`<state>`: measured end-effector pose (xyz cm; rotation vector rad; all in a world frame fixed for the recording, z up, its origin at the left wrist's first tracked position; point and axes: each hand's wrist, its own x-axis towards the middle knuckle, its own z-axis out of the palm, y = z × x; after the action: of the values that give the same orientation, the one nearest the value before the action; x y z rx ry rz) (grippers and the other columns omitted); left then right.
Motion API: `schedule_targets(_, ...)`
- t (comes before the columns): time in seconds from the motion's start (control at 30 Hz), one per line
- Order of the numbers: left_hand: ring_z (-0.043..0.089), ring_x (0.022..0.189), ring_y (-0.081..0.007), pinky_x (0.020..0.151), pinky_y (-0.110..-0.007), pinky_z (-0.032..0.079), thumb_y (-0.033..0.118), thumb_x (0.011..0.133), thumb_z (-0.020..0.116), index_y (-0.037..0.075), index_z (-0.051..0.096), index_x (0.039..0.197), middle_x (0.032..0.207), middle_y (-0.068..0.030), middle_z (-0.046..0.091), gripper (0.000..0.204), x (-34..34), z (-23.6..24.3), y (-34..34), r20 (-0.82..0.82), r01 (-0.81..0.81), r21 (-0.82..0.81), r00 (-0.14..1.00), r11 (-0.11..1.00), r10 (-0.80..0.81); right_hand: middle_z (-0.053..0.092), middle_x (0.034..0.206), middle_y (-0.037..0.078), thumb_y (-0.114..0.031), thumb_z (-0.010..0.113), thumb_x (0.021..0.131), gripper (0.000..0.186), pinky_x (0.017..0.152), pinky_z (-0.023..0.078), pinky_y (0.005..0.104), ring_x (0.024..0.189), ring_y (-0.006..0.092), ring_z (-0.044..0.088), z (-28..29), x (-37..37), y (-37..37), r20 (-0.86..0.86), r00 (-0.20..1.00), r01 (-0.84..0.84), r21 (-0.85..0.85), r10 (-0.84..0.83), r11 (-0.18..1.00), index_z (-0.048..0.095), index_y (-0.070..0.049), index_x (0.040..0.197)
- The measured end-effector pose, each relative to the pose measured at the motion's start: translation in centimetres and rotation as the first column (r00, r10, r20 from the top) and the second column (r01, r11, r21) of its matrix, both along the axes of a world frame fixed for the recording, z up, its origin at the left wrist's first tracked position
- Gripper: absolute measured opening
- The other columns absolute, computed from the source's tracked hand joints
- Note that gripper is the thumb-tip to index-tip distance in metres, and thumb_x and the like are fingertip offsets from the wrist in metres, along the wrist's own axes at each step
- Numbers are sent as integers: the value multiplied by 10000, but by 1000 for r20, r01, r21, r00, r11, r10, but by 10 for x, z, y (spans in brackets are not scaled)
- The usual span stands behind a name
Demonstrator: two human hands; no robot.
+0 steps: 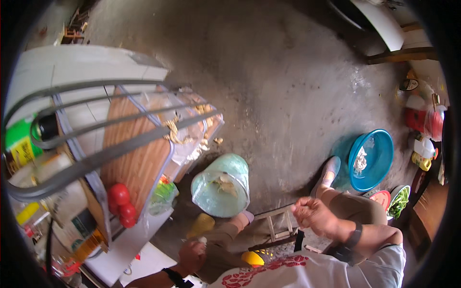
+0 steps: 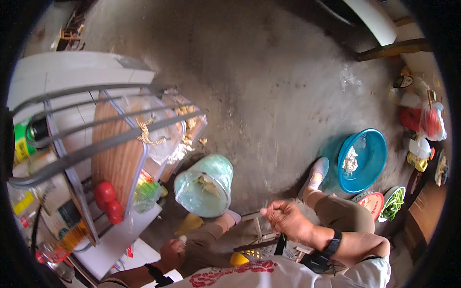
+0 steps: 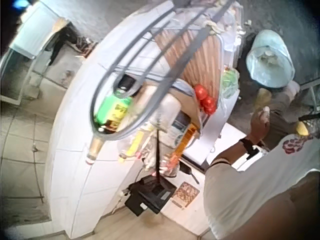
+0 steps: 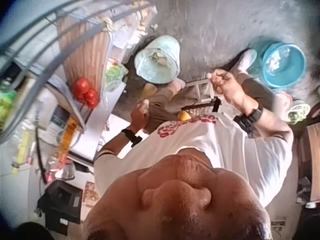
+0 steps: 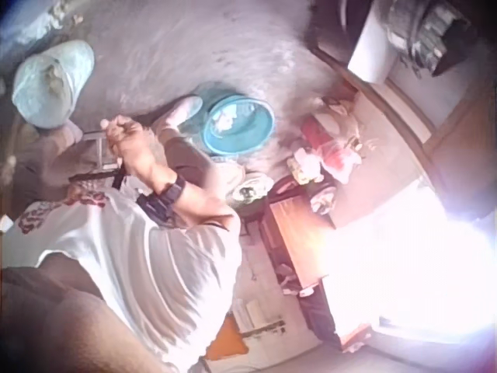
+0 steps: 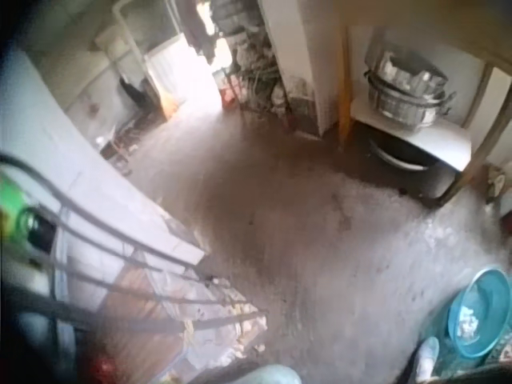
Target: Peeling and prepping cloves of garlic in a kitchen environment.
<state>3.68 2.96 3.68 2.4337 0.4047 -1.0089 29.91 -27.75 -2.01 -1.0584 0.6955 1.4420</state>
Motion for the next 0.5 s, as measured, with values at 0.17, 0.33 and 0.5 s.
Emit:
schedule_targets(0.17, 579, 810, -339, 704, -434, 472, 186, 720, 583, 80, 564, 976, 930, -151, 586, 278, -16, 8, -11, 121, 19, -6, 993, 1000, -18, 472, 572, -18, -317, 630, 834, 286, 452, 370, 225, 480, 79, 424, 12, -3, 16, -140, 983, -115, 29, 118, 993, 536, -70, 725)
schedule_targets(0.33, 566, 843, -333, 723, -429, 459, 206, 747, 577, 94, 455, 1117, 969, -141, 570, 406, -4, 18, -20, 173, 8, -98, 985, 995, 9, 491, 599, -8, -315, 616, 846, 284, 470, 370, 233, 501, 86, 433, -17, -35, 19, -73, 992, -100, 66, 104, 993, 533, -73, 721)
schedule_targets(0.5, 556, 881, -313, 714, -425, 460, 202, 781, 547, 115, 464, 1098, 950, -131, 548, 339, -6, 16, -37, 79, 111, 16, 991, 994, -112, 426, 584, -16, -223, 563, 886, 241, 388, 291, 269, 465, 90, 382, -50, -110, -34, -74, 997, 11, 135, -1, 991, 545, -74, 697)
